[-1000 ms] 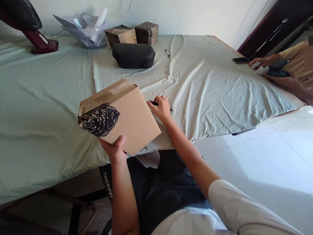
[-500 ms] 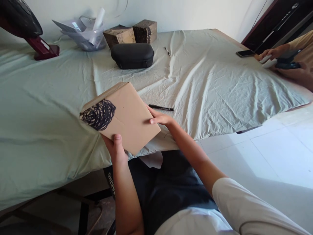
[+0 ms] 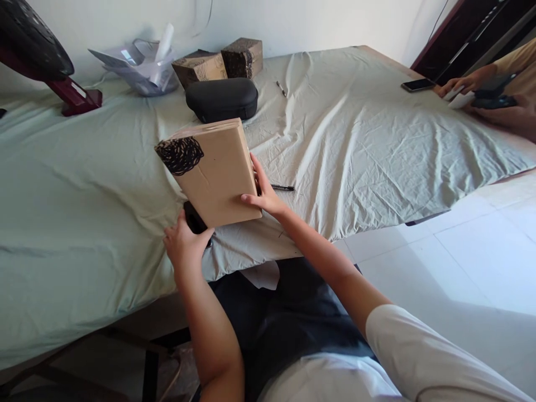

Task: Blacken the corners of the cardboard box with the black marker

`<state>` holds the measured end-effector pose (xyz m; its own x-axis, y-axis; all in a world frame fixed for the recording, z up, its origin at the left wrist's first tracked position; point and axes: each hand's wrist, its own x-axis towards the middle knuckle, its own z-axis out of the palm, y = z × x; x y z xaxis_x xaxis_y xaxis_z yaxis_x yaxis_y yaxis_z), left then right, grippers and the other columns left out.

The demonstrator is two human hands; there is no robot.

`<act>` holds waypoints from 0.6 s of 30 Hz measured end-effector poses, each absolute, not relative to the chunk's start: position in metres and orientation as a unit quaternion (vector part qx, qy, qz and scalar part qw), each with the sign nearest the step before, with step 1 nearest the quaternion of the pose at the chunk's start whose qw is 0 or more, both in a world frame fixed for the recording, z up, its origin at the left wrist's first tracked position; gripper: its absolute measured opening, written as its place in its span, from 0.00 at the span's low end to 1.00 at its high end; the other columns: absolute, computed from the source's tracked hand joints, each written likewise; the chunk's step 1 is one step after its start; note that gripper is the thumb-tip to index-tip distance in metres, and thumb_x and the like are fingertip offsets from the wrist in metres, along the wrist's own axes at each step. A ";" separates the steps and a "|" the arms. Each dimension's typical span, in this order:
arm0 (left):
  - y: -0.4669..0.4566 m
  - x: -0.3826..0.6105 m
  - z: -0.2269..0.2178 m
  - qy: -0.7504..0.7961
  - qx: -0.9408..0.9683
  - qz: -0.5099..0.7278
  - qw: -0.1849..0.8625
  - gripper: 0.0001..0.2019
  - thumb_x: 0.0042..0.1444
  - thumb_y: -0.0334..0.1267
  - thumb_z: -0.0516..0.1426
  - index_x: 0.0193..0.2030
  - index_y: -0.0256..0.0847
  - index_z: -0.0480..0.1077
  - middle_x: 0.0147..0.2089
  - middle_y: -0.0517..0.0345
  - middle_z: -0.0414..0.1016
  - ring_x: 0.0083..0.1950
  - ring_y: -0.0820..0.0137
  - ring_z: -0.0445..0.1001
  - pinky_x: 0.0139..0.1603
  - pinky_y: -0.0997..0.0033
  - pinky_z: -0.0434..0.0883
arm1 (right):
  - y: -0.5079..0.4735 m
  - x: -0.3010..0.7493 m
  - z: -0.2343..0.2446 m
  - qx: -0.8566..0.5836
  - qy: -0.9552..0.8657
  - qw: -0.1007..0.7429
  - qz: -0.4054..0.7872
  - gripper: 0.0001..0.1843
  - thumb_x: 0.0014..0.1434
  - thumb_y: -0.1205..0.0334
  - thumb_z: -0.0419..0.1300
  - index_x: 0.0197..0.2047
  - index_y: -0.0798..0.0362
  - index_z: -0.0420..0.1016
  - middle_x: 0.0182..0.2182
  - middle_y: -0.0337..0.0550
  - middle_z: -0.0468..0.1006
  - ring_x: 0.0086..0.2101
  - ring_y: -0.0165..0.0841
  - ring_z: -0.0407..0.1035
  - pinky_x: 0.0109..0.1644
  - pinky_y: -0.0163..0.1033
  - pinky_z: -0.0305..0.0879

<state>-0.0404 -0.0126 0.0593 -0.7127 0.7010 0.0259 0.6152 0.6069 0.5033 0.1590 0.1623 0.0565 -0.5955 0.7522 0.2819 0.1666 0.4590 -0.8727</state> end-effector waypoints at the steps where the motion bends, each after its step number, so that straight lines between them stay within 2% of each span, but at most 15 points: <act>1: -0.011 -0.042 0.062 0.897 0.355 0.245 0.094 0.58 0.47 0.53 0.73 0.83 0.34 0.61 0.69 0.19 0.71 0.72 0.23 0.70 0.72 0.20 0.65 | 0.163 0.158 0.056 -0.304 -0.771 0.350 0.437 0.63 0.63 0.45 0.72 0.88 0.41 0.38 0.82 0.57 0.56 0.77 0.54 0.57 0.77 0.67 0.62; 3: -0.012 -0.043 0.065 0.904 0.335 0.244 0.101 0.62 0.46 0.52 0.73 0.83 0.27 0.56 0.70 0.14 0.69 0.73 0.23 0.70 0.73 0.22 0.65 | 0.166 0.157 0.052 -0.294 -0.726 0.385 0.488 0.65 0.61 0.40 0.72 0.88 0.41 0.39 0.82 0.55 0.57 0.77 0.55 0.56 0.79 0.68 0.60; 5: -0.020 -0.043 0.063 0.906 0.314 0.264 0.110 0.61 0.49 0.54 0.72 0.83 0.23 0.54 0.71 0.13 0.70 0.75 0.25 0.69 0.75 0.26 0.65 | 0.169 0.155 0.045 -0.250 -0.677 0.421 0.550 0.68 0.57 0.33 0.72 0.88 0.40 0.40 0.82 0.51 0.56 0.78 0.55 0.54 0.82 0.68 0.56; 7: -0.034 -0.042 0.059 0.895 0.278 0.321 0.138 0.59 0.50 0.55 0.70 0.83 0.28 0.56 0.68 0.22 0.74 0.74 0.31 0.72 0.74 0.33 0.68 | 0.173 0.152 0.038 -0.203 -0.630 0.446 0.603 0.72 0.51 0.28 0.73 0.87 0.40 0.42 0.82 0.49 0.58 0.79 0.57 0.53 0.84 0.67 0.52; 9: -0.048 -0.042 0.056 0.852 0.222 0.429 0.200 0.54 0.46 0.55 0.70 0.79 0.37 0.62 0.60 0.37 0.79 0.65 0.41 0.78 0.67 0.42 0.74 | 0.175 0.150 0.033 -0.176 -0.600 0.452 0.636 0.75 0.46 0.28 0.75 0.87 0.41 0.44 0.82 0.49 0.59 0.79 0.59 0.52 0.85 0.67 0.50; 11: -0.061 -0.041 0.056 0.781 0.180 0.537 0.264 0.45 0.44 0.54 0.68 0.70 0.43 0.69 0.50 0.48 0.79 0.54 0.52 0.80 0.54 0.55 0.77 | 0.177 0.148 0.031 -0.166 -0.592 0.451 0.648 0.77 0.45 0.29 0.76 0.87 0.42 0.44 0.82 0.49 0.58 0.80 0.59 0.51 0.86 0.67 0.50; 13: -0.071 -0.037 0.063 0.695 0.164 0.627 0.310 0.34 0.42 0.53 0.65 0.58 0.44 0.73 0.44 0.52 0.78 0.48 0.59 0.79 0.45 0.64 0.73 | 0.177 0.148 0.032 -0.155 -0.600 0.443 0.648 0.78 0.45 0.29 0.76 0.88 0.43 0.42 0.84 0.49 0.56 0.81 0.59 0.50 0.86 0.66 0.51; 16: -0.079 -0.027 0.082 0.561 0.157 0.736 0.346 0.23 0.35 0.46 0.64 0.42 0.42 0.71 0.41 0.52 0.75 0.42 0.65 0.76 0.38 0.69 0.71 | 0.173 0.154 0.037 -0.143 -0.617 0.422 0.648 0.81 0.45 0.29 0.76 0.89 0.45 0.39 0.85 0.49 0.53 0.81 0.59 0.51 0.86 0.64 0.52; 18: -0.081 -0.019 0.096 0.482 0.141 0.787 0.358 0.20 0.32 0.43 0.64 0.34 0.39 0.66 0.41 0.53 0.72 0.36 0.71 0.70 0.34 0.73 0.68 | 0.167 0.161 0.039 -0.147 -0.624 0.412 0.647 0.82 0.45 0.29 0.77 0.89 0.45 0.37 0.84 0.49 0.55 0.80 0.60 0.53 0.85 0.65 0.54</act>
<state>-0.0186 -0.0808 0.0955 -0.7039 0.6996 -0.1233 -0.4279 -0.2790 0.8597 0.1614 0.1666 0.0394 -0.6165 0.7173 0.3247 -0.3497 0.1201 -0.9291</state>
